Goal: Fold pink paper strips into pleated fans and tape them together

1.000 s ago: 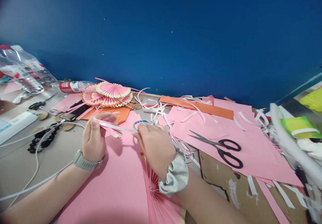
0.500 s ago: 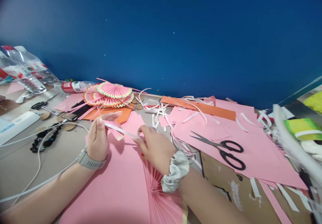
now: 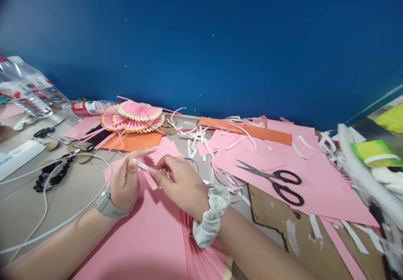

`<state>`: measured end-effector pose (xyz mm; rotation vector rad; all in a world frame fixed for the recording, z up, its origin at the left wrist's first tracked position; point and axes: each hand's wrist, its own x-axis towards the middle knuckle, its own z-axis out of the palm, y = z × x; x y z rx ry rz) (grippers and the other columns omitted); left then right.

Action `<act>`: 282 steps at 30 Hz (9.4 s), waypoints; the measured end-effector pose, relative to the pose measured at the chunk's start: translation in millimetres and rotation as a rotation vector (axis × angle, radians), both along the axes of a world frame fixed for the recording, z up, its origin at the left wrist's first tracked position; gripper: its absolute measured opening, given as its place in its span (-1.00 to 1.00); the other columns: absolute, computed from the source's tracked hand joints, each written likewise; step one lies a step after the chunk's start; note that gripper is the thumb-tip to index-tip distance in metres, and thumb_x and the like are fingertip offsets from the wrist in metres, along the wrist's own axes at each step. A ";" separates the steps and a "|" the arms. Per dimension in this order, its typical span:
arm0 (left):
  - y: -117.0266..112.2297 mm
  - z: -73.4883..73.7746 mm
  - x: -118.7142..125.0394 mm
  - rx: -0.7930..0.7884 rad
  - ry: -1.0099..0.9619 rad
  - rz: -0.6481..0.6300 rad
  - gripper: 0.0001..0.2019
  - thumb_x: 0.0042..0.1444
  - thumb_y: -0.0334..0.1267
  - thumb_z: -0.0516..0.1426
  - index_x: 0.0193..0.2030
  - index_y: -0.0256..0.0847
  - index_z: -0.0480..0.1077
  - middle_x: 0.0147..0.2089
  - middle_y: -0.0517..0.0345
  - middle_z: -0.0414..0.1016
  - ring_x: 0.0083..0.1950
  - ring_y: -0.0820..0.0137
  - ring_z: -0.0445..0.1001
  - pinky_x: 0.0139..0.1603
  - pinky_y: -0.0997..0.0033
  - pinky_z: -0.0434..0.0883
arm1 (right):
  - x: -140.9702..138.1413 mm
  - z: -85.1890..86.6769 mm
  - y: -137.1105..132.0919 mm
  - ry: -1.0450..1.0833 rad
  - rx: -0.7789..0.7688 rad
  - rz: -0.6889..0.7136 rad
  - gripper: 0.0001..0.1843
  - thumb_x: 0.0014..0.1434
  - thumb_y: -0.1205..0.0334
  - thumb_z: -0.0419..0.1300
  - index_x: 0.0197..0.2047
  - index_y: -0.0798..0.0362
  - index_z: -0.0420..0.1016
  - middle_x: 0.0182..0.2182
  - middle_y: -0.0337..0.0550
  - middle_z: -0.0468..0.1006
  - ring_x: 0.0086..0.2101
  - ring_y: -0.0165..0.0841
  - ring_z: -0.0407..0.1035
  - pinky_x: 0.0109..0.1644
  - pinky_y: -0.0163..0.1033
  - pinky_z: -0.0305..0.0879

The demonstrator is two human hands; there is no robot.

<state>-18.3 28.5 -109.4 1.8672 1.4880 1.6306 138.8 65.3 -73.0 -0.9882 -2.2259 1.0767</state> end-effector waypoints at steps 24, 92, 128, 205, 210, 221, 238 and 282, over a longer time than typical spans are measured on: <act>0.3 13.0 25.0 -0.461 -0.903 -0.117 -0.63 0.21 0.00 -0.05 -0.07 -0.23 0.34 -0.05 -0.09 0.52 -0.08 0.24 0.51 -0.12 0.25 0.44 | -2.8 -16.9 -3.6 -0.403 0.580 -0.065 -0.84 0.24 0.33 -0.04 -0.30 0.09 0.35 -0.33 -0.14 0.49 -0.26 -0.26 0.32 -0.22 -0.15 -0.02; 2.4 4.4 19.7 -0.363 -0.622 -0.145 -0.63 0.24 -0.05 -0.08 -0.17 -0.23 0.43 -0.03 -0.03 0.50 0.07 0.22 0.41 0.09 0.20 0.31 | -0.4 -14.6 -7.5 0.002 -0.169 0.064 -0.70 0.24 0.18 -0.04 -0.02 -0.06 0.39 -0.45 -0.31 0.48 -0.46 -0.45 0.29 -0.39 -0.34 0.10; 7.3 8.2 12.0 -0.270 -0.599 -0.035 -0.75 0.15 -0.10 0.06 -0.28 -0.22 0.45 -0.21 0.05 0.57 -0.07 0.25 0.50 -0.02 0.24 0.38 | -0.2 -4.0 -10.4 -0.146 0.131 -0.061 -0.64 0.31 0.12 -0.17 0.08 -0.16 0.29 -0.07 -0.25 0.52 -0.14 -0.32 0.42 -0.20 -0.27 0.18; 8.3 -4.2 15.2 -0.538 -0.892 -0.180 -0.75 0.12 -0.13 0.11 -0.18 -0.26 0.41 -0.19 -0.02 0.57 -0.17 0.28 0.55 -0.22 0.35 0.48 | 4.4 -13.3 5.0 -0.109 -0.127 -0.125 -0.70 0.23 0.10 -0.03 -0.41 0.03 0.42 -0.58 -0.33 0.39 -0.56 -0.51 0.19 -0.49 -0.35 0.01; 5.9 -1.1 16.6 -0.526 -0.894 -0.154 -0.65 0.18 -0.03 0.01 -0.22 -0.29 0.42 -0.23 -0.06 0.57 -0.12 0.24 0.53 -0.22 0.34 0.48 | 4.4 -13.8 5.8 -0.088 -0.098 -0.119 -0.72 0.23 0.15 -0.02 -0.43 0.05 0.39 -0.53 -0.30 0.45 -0.50 -0.49 0.27 -0.42 -0.34 0.05; 0.1 2.4 17.8 -0.511 -0.537 -0.115 -0.88 0.10 -0.21 0.14 -0.26 -0.20 0.37 -0.15 0.10 0.54 -0.10 0.35 0.50 -0.07 0.39 0.41 | 4.5 -17.4 4.7 -0.083 -0.077 -0.104 -0.75 0.23 0.20 -0.03 -0.37 0.04 0.41 -0.44 -0.26 0.51 -0.41 -0.44 0.34 -0.35 -0.32 0.10; 0.2 -4.5 17.6 -0.382 -0.468 -0.173 -0.73 0.26 -0.18 -0.06 -0.13 -0.19 0.43 0.03 0.08 0.46 0.12 0.31 0.36 0.15 0.29 0.28 | 1.9 -1.7 -5.9 -0.109 -0.139 -0.114 -0.75 0.19 0.17 -0.03 -0.18 -0.12 0.46 -0.42 -0.33 0.52 -0.47 -0.48 0.31 -0.44 -0.33 0.06; 4.3 2.9 11.7 -0.401 -0.125 0.104 -0.66 0.24 -0.11 -0.07 -0.16 -0.20 0.48 -0.12 0.05 0.53 0.00 0.26 0.43 0.08 0.26 0.26 | 2.1 -1.1 -3.1 -0.163 -0.157 -0.168 -0.74 0.19 0.15 0.00 -0.50 0.04 0.28 -0.62 -0.32 0.39 -0.61 -0.50 0.24 -0.49 -0.31 -0.02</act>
